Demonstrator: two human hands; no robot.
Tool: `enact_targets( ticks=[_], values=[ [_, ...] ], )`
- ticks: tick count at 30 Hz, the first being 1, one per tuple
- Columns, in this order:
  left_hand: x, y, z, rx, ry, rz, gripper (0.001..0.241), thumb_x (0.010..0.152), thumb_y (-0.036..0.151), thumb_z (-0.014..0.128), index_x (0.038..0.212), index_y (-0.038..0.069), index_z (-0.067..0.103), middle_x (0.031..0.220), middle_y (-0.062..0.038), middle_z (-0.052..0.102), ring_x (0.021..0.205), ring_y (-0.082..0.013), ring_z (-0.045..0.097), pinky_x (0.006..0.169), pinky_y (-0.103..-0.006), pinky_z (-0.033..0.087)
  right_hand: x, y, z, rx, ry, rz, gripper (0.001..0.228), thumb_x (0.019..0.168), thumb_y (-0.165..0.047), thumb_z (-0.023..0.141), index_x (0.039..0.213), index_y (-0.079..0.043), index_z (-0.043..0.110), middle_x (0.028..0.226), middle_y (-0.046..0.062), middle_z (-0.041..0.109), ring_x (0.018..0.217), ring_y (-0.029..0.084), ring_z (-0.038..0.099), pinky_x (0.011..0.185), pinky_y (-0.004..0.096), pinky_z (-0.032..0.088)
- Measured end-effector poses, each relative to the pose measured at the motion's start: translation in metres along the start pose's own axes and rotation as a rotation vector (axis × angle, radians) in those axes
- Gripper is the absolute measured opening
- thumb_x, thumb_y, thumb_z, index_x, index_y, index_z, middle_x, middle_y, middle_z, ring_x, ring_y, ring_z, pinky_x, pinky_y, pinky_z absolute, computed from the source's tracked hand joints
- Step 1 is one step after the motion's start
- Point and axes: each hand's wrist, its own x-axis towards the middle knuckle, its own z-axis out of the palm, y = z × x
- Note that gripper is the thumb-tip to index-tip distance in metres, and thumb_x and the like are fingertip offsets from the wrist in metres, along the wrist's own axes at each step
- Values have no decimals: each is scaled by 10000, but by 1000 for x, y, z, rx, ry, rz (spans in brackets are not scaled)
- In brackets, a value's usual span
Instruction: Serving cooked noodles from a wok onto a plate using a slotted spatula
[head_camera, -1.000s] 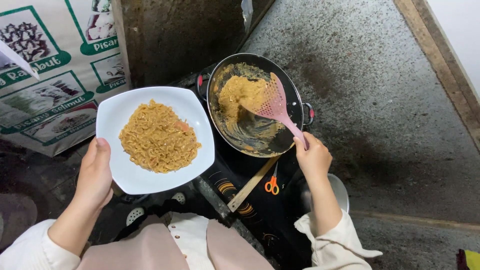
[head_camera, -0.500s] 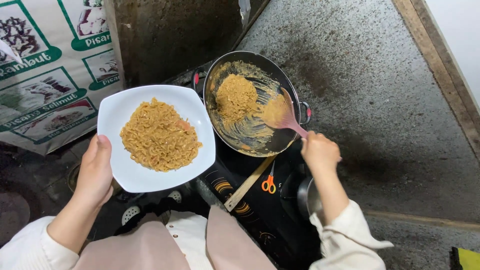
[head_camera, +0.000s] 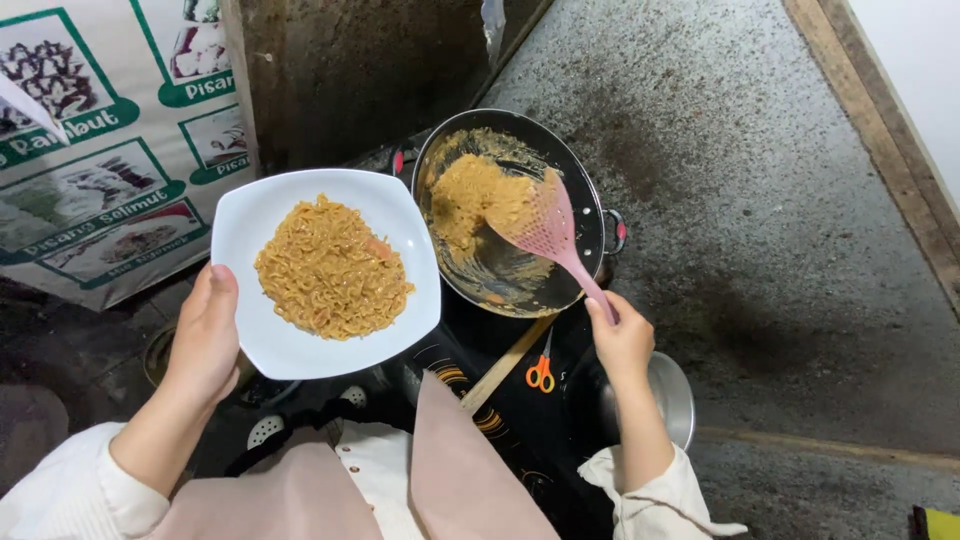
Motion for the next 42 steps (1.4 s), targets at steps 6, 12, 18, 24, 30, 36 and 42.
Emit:
enact_targets(
  ticks=[6,12,18,24,30,36,42],
  values=[
    [-29,26,31,146,-8,199,717,1101,489,224,1561,-47,344,1434,-330,483,1349,-432,475,1101,-615,361,-9,34,-20,13,285,-124,348,887,-376,843,1159,-162,801,1003,176,773,981,410,719,815,490,578],
    [-13,12,36,79,-75,257,666,1117,435,262,1554,-61,340,1449,-332,484,1374,-435,461,1113,-605,364,-14,35,-74,60,454,-209,291,918,-290,876,1162,-148,806,979,171,758,991,403,713,788,457,571],
    [-4,6,39,70,-107,271,637,1132,399,258,1564,-66,306,1475,-323,467,1389,-432,450,1127,-601,358,-20,32,-82,38,487,-229,307,929,-277,888,1167,-99,810,959,186,757,951,417,718,765,473,574],
    [8,-1,28,75,-66,289,630,1135,429,253,1571,-15,350,1388,-278,537,1264,-334,541,1012,-547,484,-23,31,-54,-4,380,-125,344,913,-365,859,1162,-134,806,988,170,770,948,404,728,801,481,581],
    [12,2,21,84,-36,310,662,1140,446,238,1554,-59,342,1356,-310,532,1240,-372,566,966,-543,509,-21,33,-45,-17,340,-100,368,914,-360,852,1180,-110,802,1005,189,771,950,413,728,801,494,581],
    [40,-23,38,105,-30,311,563,1157,409,328,1521,2,463,1247,-227,595,1077,-286,583,824,-467,567,-11,42,-57,43,402,-149,315,882,-306,882,1145,-148,811,958,167,763,962,408,714,778,477,574],
    [84,-54,80,26,-127,250,565,1147,408,308,1498,-11,453,1173,-262,621,998,-342,684,707,-482,620,-4,47,-93,90,455,-215,278,923,-244,887,1170,-142,808,976,151,757,992,389,714,781,439,560]
  ],
)
